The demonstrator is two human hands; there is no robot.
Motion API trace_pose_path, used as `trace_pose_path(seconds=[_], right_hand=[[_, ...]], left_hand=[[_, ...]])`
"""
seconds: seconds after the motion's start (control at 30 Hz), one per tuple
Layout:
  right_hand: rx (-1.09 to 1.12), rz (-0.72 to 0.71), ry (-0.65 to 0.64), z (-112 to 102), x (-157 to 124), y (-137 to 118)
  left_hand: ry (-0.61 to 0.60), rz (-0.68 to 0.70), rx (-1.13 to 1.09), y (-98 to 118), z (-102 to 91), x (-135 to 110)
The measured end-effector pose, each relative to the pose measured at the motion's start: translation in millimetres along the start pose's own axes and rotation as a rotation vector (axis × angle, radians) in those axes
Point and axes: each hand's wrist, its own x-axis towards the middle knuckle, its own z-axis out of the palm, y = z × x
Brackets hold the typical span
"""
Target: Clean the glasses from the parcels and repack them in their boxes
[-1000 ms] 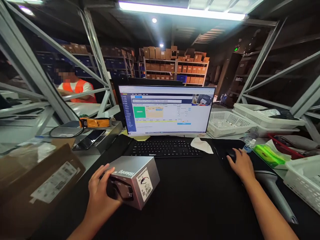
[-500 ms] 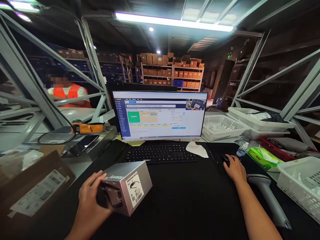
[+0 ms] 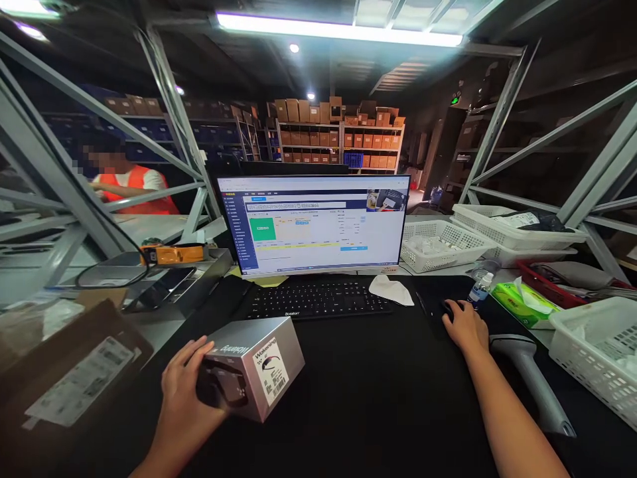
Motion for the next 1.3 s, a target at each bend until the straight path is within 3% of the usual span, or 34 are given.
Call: trace_pose_path(seconds=[0.3,0.67,0.83,1.0,1.1,1.17,1.27,1.3], right_hand=[[0.009,-0.001,0.009,2,0,0],[0.147,0.047,0.134,-8,-6,-10],[0.268,0.031,0.161,-32,-17,-21],[0.468,-0.015,0.177,-78,-14,-44],[0.632,-0.197,0.062,-112,-33,-80],[0.732,-0.379,-0.060,-137,-67,-113],[1.069,-0.763,-0.399,-170,-132,-162],[1.156,-0.812,-0.496,-178,-152,-174]], left_hand=[[-0.010,-0.006,-0.002,-1,-0.6,-2],[0.021,-0.007,-0.023,3,0.3,0],[0.024,-0.076,-0.055,10,-2.3,-1],[-0.011,-0.179,-0.177,22,-11.8,2],[-0.084,-0.262,-0.307,32,-14.6,-1],[-0.165,-0.280,-0.418,42,-10.3,-8],[-0.305,-0.192,-0.516,64,4.3,-25],[-0.354,-0.142,-0.526,73,9.6,-31]])
